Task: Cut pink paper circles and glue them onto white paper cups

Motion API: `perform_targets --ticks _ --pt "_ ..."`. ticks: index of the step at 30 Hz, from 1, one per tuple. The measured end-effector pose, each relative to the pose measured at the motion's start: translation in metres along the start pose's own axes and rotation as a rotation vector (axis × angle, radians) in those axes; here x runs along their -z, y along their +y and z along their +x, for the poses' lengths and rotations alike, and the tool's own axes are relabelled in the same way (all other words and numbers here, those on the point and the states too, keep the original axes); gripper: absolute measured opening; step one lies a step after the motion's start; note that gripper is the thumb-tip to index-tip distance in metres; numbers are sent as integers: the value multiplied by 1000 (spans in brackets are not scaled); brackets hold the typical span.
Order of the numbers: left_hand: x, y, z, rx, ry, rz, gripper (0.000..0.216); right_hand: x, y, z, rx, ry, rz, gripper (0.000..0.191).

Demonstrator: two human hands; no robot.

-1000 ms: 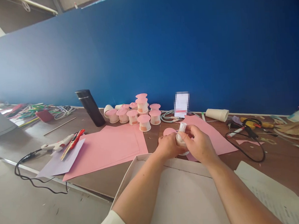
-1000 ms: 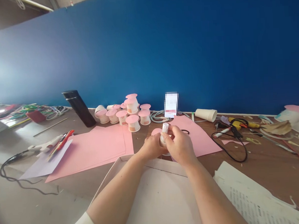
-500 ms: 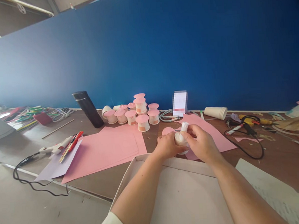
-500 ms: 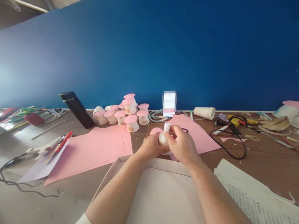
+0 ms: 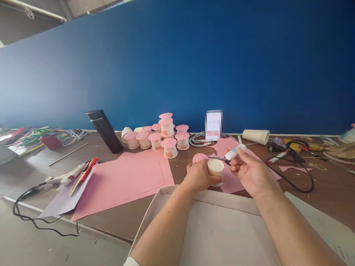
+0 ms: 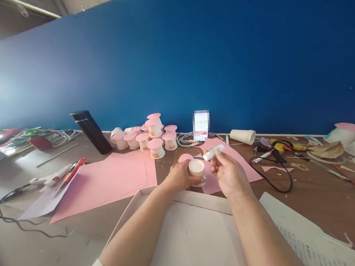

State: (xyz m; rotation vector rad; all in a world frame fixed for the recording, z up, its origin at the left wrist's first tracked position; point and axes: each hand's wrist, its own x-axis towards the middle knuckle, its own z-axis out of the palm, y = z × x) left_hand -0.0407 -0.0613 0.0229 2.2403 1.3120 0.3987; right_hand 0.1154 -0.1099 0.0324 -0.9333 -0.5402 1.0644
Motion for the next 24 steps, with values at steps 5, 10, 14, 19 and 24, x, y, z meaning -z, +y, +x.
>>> perform_targets --ticks 5,10,14,19,24 --pt "-1 0 1 -1 5 19 65 -1 -3 0 -128 -30 118 19" --pt "-2 -1 2 -1 -1 32 66 1 2 2 -17 -47 -35 22" --pt "-2 -2 1 -10 -6 6 65 0 8 -2 248 2 -349 31" --pt "-2 -2 2 -10 -18 0 61 -12 11 -13 412 5 -639 35" --pt "-5 -3 3 -53 -7 -29 59 -17 17 -13 412 -87 -802 36"
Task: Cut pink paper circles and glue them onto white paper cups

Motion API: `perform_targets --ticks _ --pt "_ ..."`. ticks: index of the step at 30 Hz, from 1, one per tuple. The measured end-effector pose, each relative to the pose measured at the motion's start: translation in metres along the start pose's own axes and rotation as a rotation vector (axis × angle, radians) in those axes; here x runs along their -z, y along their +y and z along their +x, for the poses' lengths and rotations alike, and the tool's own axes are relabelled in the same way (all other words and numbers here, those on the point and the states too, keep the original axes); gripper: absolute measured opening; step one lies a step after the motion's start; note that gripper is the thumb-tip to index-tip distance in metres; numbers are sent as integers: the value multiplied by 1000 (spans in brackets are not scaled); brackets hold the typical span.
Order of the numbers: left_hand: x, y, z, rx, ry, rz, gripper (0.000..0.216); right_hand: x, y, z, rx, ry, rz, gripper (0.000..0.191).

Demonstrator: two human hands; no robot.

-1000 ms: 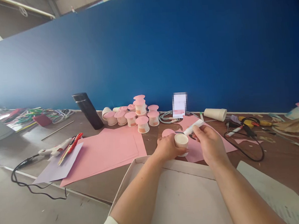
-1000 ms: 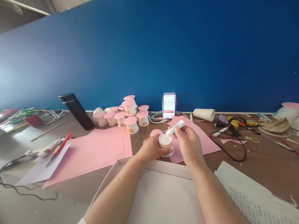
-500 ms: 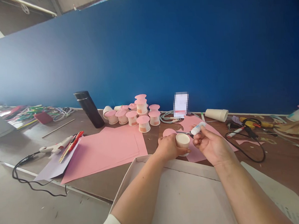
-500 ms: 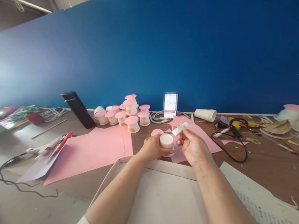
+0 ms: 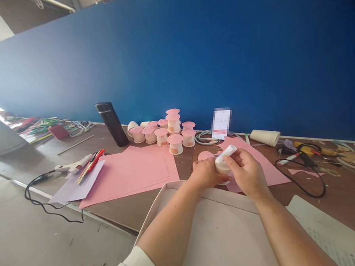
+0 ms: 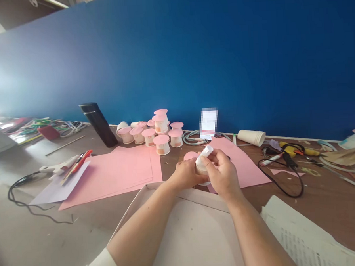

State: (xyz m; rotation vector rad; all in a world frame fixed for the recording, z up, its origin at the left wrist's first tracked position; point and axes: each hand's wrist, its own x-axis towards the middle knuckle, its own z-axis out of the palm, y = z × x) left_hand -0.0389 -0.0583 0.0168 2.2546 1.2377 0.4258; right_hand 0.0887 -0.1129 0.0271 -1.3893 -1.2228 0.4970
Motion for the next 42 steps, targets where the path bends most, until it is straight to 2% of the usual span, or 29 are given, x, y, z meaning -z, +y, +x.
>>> perform_targets --ticks 7,15,25,30,42 --pt "-1 3 0 -26 18 6 51 -7 4 6 41 21 -213 29" --pt "0 -1 3 -2 -8 18 48 -7 8 11 28 83 -225 35" --pt "1 1 2 8 3 35 57 -1 9 11 62 174 -341 31" --pt "3 2 0 23 -15 27 59 2 7 10 109 264 -306 34" --pt "0 3 1 10 -5 8 47 -7 5 9 238 84 -375 21"
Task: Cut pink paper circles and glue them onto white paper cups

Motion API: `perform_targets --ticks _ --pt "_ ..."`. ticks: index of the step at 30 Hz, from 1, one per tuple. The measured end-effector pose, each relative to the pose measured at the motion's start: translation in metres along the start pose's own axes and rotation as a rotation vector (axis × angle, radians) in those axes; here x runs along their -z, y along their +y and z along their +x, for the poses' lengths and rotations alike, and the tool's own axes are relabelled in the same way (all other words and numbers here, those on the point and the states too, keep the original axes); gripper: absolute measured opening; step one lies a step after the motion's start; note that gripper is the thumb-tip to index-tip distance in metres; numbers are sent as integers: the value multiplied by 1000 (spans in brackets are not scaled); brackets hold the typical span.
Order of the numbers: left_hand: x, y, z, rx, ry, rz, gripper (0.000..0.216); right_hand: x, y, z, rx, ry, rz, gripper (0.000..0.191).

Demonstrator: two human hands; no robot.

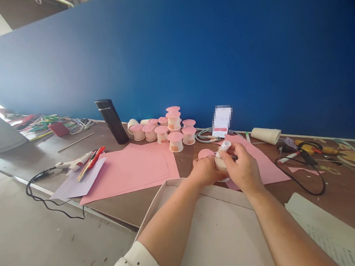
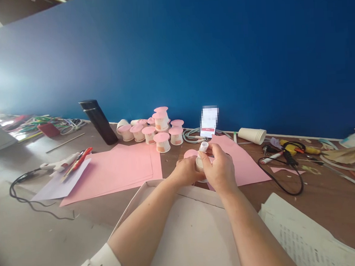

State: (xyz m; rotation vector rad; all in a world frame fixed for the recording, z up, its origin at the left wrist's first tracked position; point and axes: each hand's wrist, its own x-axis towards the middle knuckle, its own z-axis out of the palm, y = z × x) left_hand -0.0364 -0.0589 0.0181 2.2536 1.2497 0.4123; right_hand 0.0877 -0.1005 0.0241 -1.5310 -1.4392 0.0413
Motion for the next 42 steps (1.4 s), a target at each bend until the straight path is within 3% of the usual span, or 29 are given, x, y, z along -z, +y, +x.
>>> perform_targets --ticks 4,11,20,24,30,36,42 --pt "3 3 -2 -1 -11 21 45 4 0 -4 -15 -17 -26 23" --pt "5 0 -1 7 -24 20 62 10 6 -1 -144 209 6 34" --pt "2 1 -1 12 -21 10 52 2 6 2 44 29 -116 26" --pt "2 0 -1 18 -16 4 50 6 5 -1 -2 22 -80 28" --pt "3 -2 -1 -8 -22 -45 57 14 -2 -7 -163 38 149 37" --pt "2 0 0 6 -25 -14 45 8 1 -8 -116 -132 199 31" --pt "2 1 -1 2 -10 -15 43 3 3 -6 -123 -71 78 31"
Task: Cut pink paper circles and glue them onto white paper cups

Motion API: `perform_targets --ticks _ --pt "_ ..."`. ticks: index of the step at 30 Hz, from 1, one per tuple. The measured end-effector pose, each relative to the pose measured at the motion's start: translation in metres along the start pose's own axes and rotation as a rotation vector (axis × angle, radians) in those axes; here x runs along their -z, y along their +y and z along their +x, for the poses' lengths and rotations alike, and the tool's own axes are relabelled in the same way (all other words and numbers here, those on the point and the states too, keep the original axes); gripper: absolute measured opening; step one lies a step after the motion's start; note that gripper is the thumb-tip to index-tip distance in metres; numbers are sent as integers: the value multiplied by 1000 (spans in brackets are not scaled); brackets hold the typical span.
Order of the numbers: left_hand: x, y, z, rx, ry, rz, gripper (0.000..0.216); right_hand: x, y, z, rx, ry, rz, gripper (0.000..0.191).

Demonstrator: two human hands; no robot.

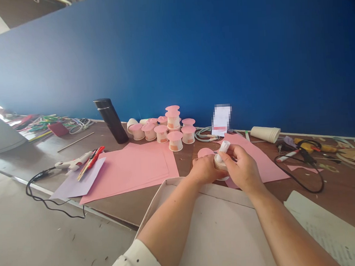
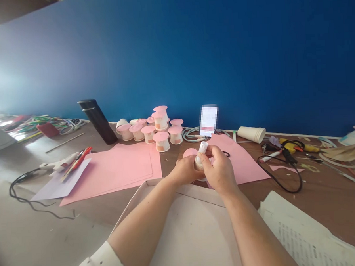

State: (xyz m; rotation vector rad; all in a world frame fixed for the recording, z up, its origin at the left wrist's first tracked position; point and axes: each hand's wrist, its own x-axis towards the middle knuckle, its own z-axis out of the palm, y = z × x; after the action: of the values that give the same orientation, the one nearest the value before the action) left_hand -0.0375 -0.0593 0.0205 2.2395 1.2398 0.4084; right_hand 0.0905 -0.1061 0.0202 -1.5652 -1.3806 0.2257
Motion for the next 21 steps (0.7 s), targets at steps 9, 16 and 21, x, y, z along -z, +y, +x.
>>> perform_targets --ticks 9,16,21 --pt "1 0 1 13 -11 -4 47 1 -2 -2 -54 2 127 35" --pt "4 2 -2 17 -9 -4 47 -1 0 3 -56 130 82 35" --pt "1 -1 -1 25 -9 8 54 16 -4 -2 -87 64 132 37"
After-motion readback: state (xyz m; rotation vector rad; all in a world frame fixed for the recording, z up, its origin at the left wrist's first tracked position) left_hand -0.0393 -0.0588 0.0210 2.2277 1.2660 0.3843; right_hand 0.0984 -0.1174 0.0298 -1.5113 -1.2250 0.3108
